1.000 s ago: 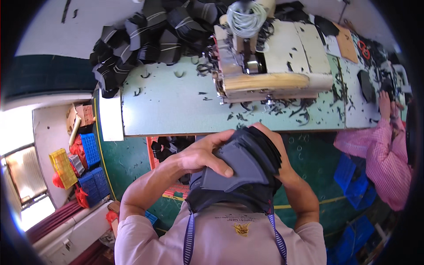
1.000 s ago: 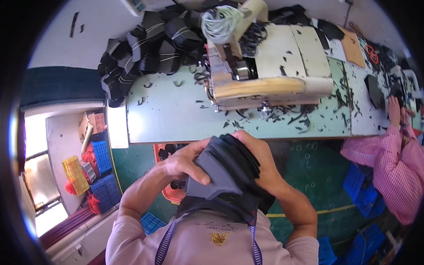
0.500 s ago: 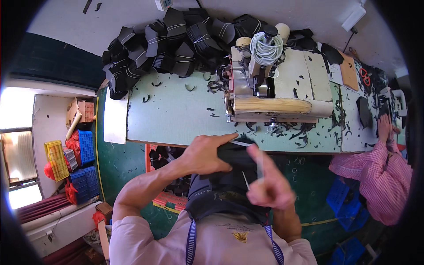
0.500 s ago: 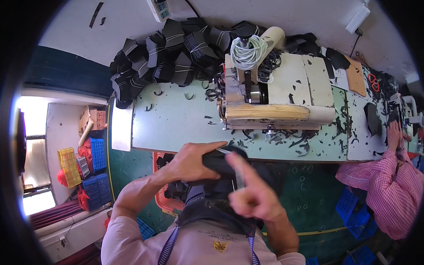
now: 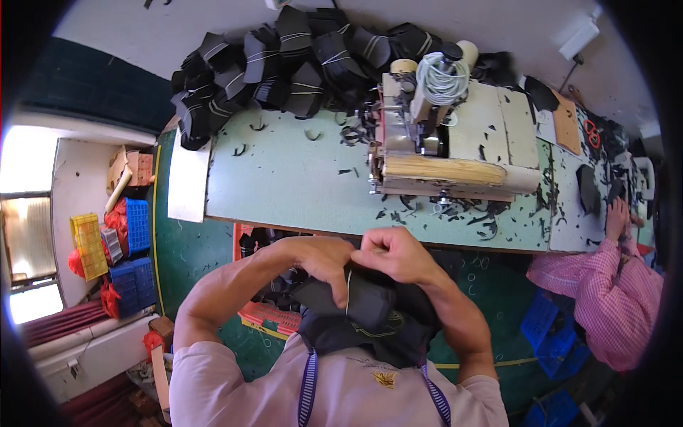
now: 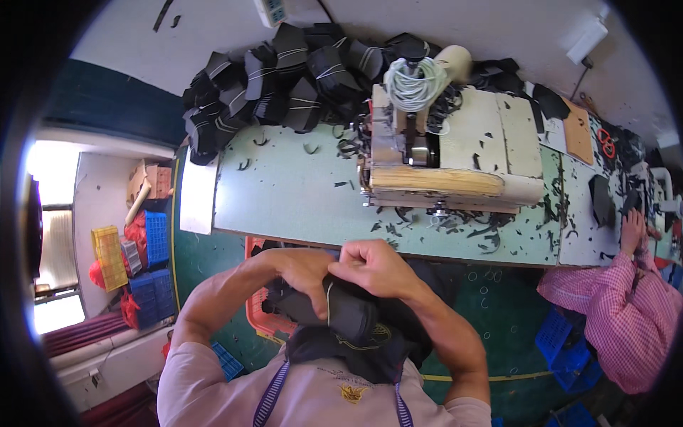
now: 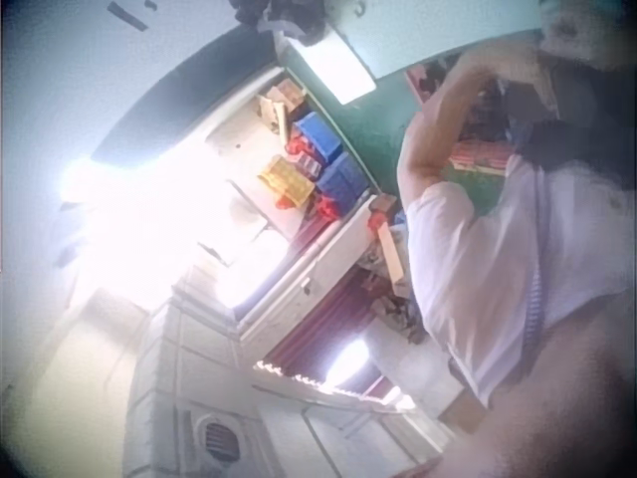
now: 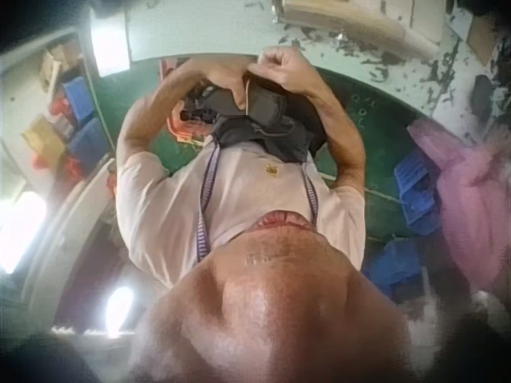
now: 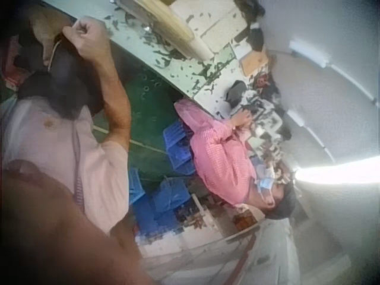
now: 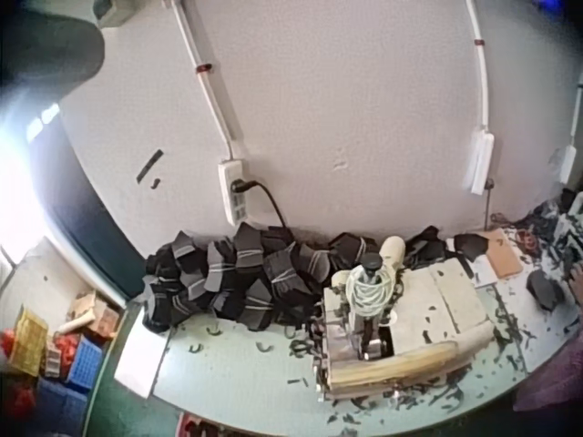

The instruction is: The recorder uses a specialized machine to stitch or process the edges of black shoe upper components in a factory setting.

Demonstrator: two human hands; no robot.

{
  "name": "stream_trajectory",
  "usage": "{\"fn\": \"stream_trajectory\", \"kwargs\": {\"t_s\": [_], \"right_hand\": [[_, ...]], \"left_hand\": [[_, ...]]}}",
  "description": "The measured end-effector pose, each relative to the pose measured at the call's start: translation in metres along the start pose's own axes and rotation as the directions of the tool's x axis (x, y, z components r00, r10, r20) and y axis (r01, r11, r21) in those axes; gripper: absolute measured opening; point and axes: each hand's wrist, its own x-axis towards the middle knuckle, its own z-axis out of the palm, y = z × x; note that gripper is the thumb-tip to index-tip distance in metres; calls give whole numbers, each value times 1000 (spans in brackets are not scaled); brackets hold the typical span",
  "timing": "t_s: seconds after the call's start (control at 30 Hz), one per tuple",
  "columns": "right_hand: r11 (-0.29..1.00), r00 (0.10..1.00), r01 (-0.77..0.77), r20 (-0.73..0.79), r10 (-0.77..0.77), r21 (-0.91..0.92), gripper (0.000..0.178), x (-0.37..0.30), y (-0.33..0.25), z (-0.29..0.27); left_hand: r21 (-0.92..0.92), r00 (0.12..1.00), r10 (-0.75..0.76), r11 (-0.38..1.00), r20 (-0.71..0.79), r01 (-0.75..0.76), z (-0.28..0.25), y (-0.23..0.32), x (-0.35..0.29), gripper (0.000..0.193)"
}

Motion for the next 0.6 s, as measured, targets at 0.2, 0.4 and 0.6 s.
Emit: {"fn": "stream_trajectory", "kwargs": {"t_s": [0.2,0.4,0.6], "right_hand": [[602,970,-166,239,-42,781,80,-32,-4,-10],[998,962,25,272,-38,53,93,2,-5,63],[885,959,169,-135,-249,-434,45,5,0,39]], "left_hand": [[-736,868,17,523,-496,-431,27,-50,-17,69],[12,421,-46,991,-906,132,65,-62,2,63],[186,712,-319,825,-626,533,79,-160,-36,56]]}}
